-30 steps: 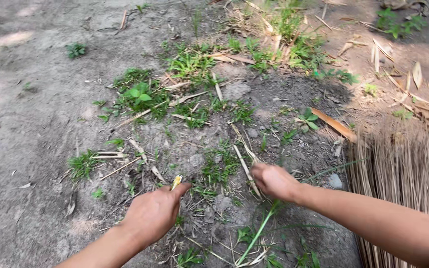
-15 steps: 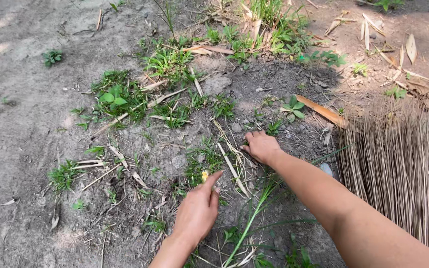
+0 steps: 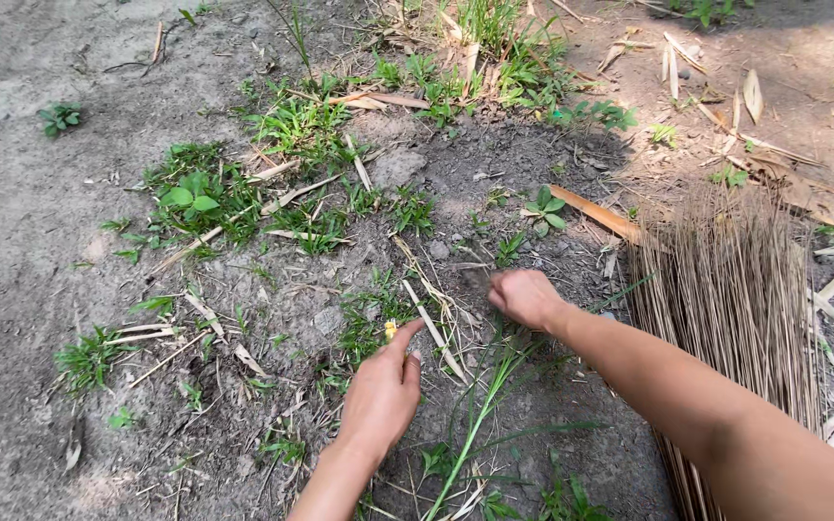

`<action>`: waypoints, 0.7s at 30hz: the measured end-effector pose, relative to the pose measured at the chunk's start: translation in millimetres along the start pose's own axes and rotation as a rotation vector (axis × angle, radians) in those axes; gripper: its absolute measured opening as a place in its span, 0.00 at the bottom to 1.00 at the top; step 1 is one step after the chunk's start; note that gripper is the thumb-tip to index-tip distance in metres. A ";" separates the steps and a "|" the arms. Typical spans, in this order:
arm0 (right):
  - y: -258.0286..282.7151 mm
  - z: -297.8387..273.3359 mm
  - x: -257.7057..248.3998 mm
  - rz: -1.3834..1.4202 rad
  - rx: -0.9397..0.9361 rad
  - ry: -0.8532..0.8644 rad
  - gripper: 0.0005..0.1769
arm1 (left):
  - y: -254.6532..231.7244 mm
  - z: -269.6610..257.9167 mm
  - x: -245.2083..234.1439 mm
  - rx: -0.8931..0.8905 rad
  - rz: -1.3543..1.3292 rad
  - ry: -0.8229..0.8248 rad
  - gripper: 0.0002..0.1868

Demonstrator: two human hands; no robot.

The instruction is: The person pulls weeds from the ground by hand while holding a bundle of sticks.

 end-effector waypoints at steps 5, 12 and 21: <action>12.9 -29.8 -18.1 -0.056 0.034 0.119 0.22 | -7.6 14.8 12.3 0.018 -0.058 0.049 0.28; -22.3 -22.8 -54.5 -0.045 0.273 -0.036 0.27 | -6.9 15.9 18.7 -0.037 -0.051 0.124 0.27; -23.3 11.4 -31.4 -0.188 0.164 -0.025 0.23 | 5.8 14.5 11.2 -0.041 -0.074 0.053 0.28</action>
Point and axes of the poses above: each hand's wrist, its own z-axis towards the middle knuckle, its own x-axis out of the palm, y = z × x, the point moved 6 cm from there along z, towards the middle knuckle, and after that the axes turned 1 degree about z, right-handed, at the moved point
